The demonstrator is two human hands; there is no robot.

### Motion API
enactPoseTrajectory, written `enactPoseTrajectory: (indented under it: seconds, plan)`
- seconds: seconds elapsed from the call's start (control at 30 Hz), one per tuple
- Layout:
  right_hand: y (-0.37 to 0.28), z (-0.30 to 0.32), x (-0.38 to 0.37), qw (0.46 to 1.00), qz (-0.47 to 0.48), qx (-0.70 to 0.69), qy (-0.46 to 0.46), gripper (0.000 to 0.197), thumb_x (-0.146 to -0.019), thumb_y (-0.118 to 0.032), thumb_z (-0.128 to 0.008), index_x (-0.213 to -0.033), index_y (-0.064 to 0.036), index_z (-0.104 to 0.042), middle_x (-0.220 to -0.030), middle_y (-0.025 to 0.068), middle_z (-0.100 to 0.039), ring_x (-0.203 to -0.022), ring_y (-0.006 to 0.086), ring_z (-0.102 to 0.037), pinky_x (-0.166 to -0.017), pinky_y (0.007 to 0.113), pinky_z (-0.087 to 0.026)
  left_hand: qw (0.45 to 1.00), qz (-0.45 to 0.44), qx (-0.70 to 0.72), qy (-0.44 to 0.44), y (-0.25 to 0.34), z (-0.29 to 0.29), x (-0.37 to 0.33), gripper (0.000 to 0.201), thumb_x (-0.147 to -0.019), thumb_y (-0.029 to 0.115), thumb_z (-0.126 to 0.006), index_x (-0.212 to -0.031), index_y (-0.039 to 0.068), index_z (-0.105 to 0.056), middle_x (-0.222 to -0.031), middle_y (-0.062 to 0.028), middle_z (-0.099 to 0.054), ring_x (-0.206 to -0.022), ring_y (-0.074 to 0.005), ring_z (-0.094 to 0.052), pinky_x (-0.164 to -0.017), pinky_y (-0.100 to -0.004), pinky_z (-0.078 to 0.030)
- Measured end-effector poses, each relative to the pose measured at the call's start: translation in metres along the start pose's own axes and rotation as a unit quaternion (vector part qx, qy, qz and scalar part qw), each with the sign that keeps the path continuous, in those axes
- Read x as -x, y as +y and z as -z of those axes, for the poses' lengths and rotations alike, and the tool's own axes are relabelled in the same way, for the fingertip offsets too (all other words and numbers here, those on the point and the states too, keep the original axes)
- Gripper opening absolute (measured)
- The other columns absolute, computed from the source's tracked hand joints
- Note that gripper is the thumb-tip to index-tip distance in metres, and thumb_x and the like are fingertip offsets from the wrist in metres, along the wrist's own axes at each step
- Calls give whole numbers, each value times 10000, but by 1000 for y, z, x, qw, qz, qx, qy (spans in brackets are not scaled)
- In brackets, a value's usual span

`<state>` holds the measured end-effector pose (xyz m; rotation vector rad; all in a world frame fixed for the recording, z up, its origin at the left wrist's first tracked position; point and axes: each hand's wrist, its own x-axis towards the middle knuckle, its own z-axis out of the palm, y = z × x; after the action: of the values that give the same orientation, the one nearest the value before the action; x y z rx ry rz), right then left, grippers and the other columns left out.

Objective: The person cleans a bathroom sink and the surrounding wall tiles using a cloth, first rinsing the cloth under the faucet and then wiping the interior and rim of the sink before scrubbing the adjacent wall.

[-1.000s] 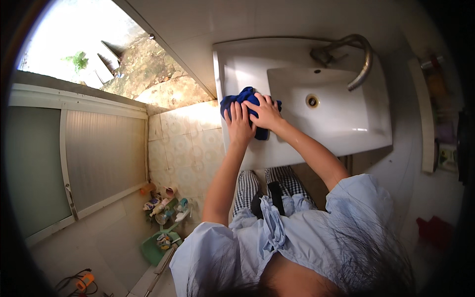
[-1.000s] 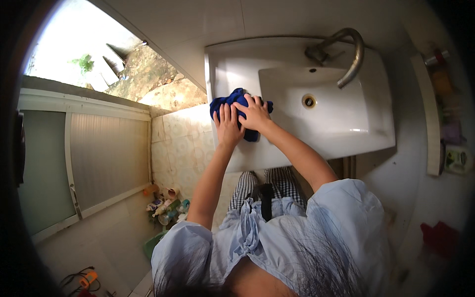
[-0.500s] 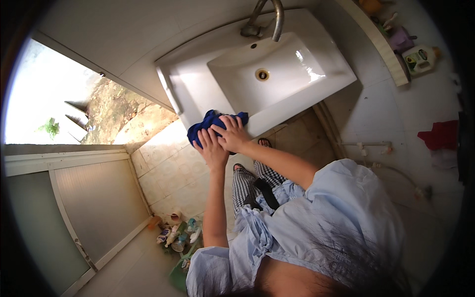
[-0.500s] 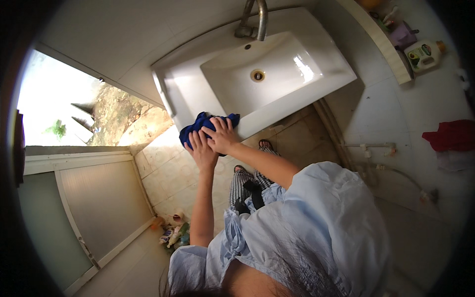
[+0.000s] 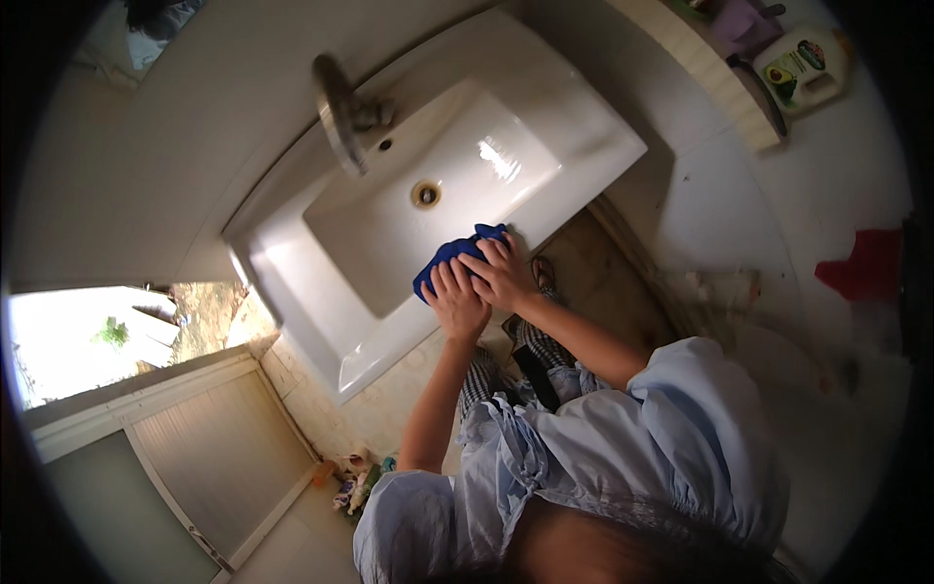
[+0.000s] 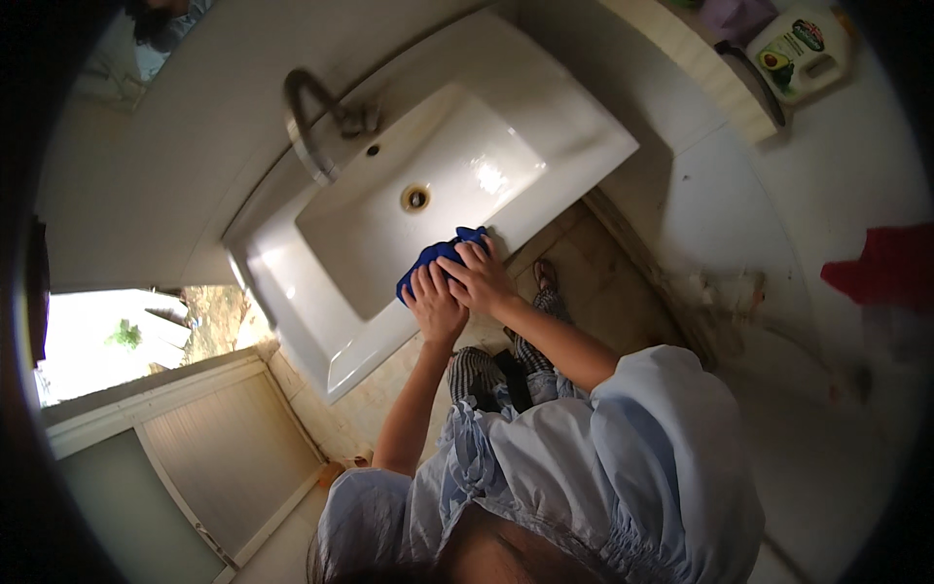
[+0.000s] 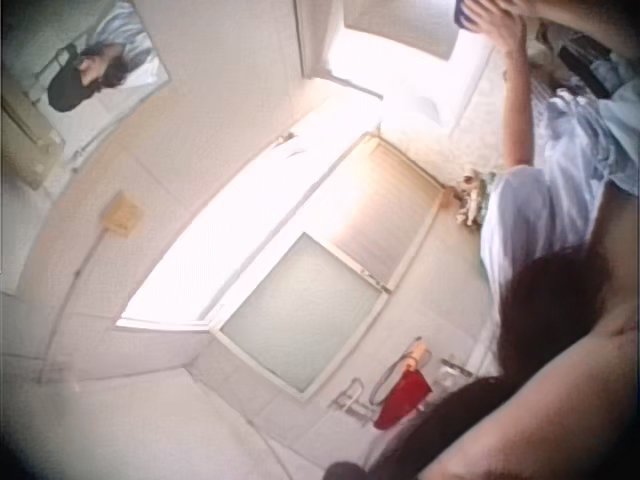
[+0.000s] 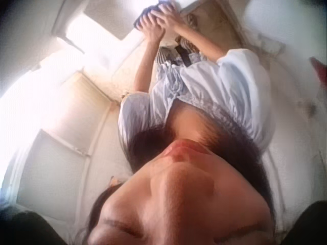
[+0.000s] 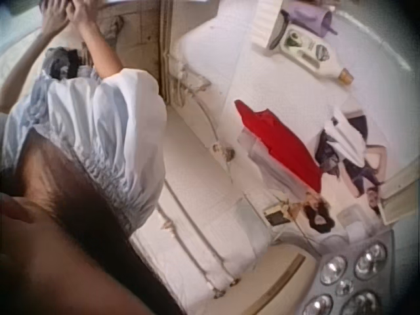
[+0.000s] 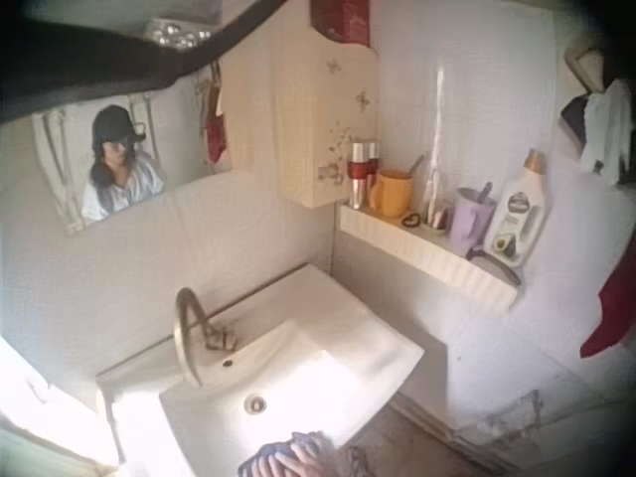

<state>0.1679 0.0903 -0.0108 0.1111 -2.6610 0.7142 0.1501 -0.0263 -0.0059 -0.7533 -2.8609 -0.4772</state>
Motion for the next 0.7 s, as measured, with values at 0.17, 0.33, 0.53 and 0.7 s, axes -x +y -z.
enactPoseTrajectory:
  seconds: [0.17, 0.33, 0.53, 0.7]
  plan:
    - [106, 58, 10, 999, -31, -7, 39, 367, -716, -284, -507, -1031, -104, -560, -1031, 146, -463, -975, 293, -436, -953, 524, -188, 999, -49, -4, -14, 100, -44, -53, 561, -734, 316, -468, -1187, -5, -384, -1175, -172, -421, -1119, -313, -363, -893, -511, -241]
    - [187, 113, 6, 995, -78, 62, 28, 386, -707, -265, -524, -1064, -121, -552, -1100, 150, -444, -1014, 299, -425, -954, 551, -184, 994, -103, 25, -28, 175, -89, -111, 530, -747, 286, -458, -1185, -5, -391, -1177, -171, -418, -1120, -313, -363, -896, -515, -247]
    - [242, 128, -29, 981, -153, 115, -17, 418, -719, -293, -526, -1118, -170, -507, -1228, 136, -387, -1153, 277, -349, -924, 600, -175, 995, -76, 58, -40, 210, -114, -165, 508, -790, 269, -431, -1224, 15, -356, -1220, -176, -380, -1155, -324, -325, -941, -518, -199]
    - [256, 112, -73, 984, -135, 113, -35, 442, -735, -306, -516, -1161, -201, -465, -1336, 140, -277, -1254, 263, -227, -945, 608, -109, 998, -43, 37, -1, 193, -127, -201, 494, -816, 270, -405, -1246, 32, -358, -1263, -172, -358, -1219, -323, -273, -964, -498, -193]
